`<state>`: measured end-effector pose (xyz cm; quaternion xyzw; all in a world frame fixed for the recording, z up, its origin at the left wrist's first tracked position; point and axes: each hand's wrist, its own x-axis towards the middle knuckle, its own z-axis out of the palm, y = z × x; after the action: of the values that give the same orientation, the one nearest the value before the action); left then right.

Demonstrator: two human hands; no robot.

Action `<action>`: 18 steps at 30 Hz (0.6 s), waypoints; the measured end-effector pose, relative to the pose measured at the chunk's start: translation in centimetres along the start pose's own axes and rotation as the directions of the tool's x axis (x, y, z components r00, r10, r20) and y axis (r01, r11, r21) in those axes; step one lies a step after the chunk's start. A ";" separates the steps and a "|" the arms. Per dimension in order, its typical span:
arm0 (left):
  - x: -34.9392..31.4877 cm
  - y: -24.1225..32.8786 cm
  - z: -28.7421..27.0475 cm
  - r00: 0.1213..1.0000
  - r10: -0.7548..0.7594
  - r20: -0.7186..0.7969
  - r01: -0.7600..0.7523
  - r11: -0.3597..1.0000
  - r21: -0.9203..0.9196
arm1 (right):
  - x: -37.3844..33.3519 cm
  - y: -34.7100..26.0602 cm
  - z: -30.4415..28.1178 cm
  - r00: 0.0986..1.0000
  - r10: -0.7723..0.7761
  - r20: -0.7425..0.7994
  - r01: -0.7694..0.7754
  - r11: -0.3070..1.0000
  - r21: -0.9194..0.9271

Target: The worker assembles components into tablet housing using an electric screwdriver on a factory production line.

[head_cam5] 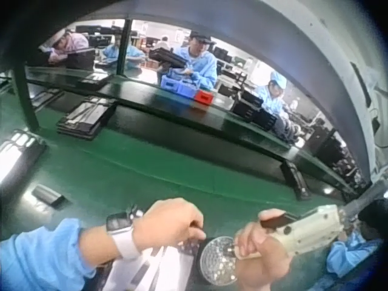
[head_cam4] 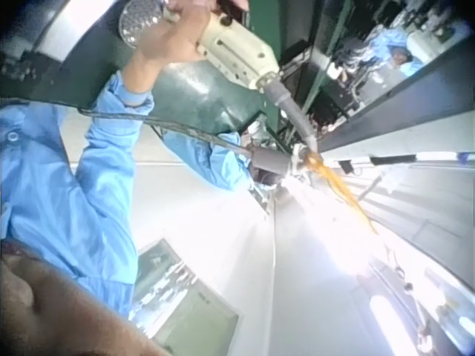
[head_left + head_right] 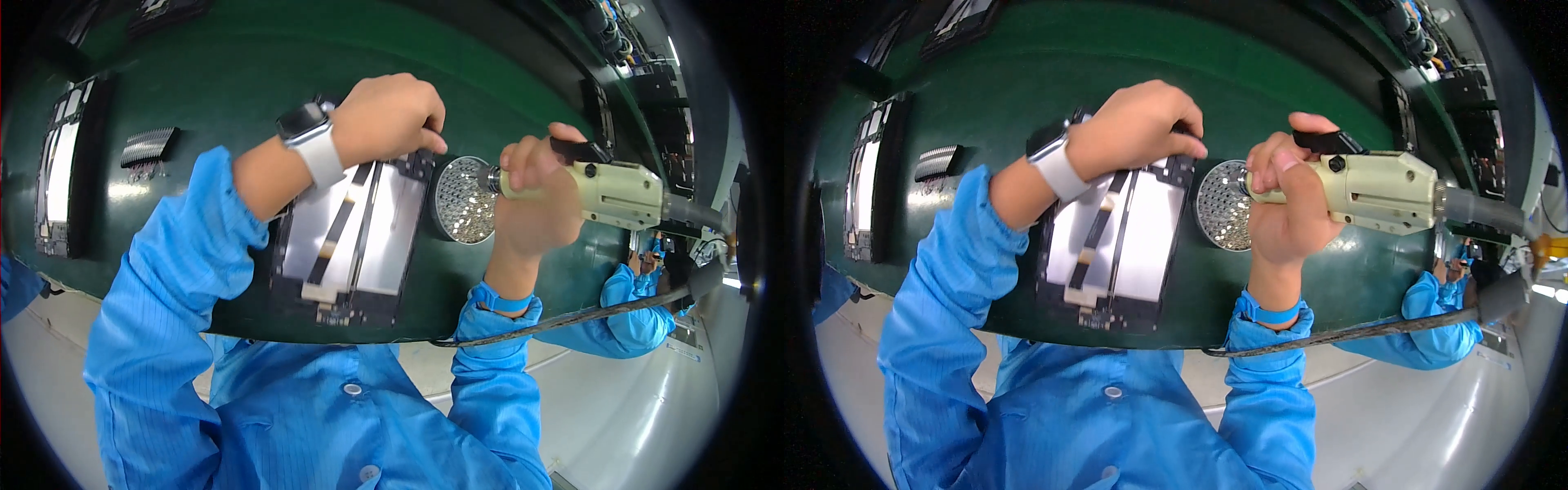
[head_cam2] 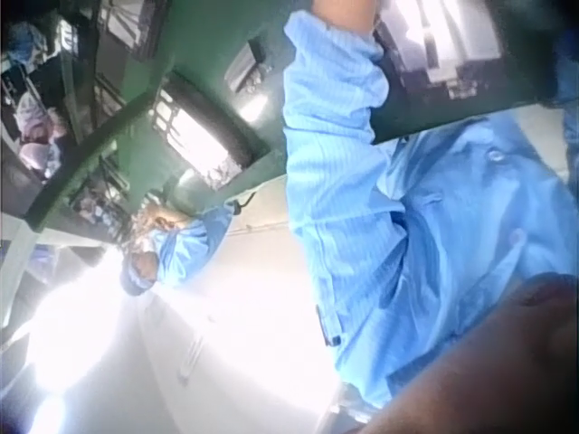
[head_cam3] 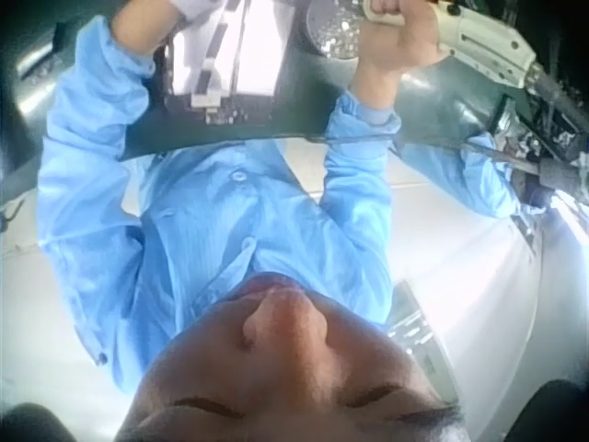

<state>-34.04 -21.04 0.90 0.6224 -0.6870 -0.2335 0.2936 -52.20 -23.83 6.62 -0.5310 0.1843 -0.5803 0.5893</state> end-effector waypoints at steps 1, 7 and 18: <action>-1.0 0.1 0.0 1.000 -0.005 0.004 0.005 1.000 -0.001 | -0.1 -0.1 1.0 0.999 0.022 0.031 -0.023 0.999 0.024; -2.9 0.8 -0.1 0.998 -0.058 -0.026 0.056 0.996 -0.071 | -1.3 1.6 3.3 0.987 0.145 0.068 -0.148 0.987 0.054; -2.6 1.0 -0.3 0.997 -0.055 -0.047 0.051 0.994 -0.095 | -1.5 2.9 2.8 0.979 0.171 0.113 -0.174 0.985 0.012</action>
<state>-34.40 -18.29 1.56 0.6316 -0.6510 -0.2575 0.3332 -48.80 -22.06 4.65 -0.5381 0.1903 -0.4985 0.6525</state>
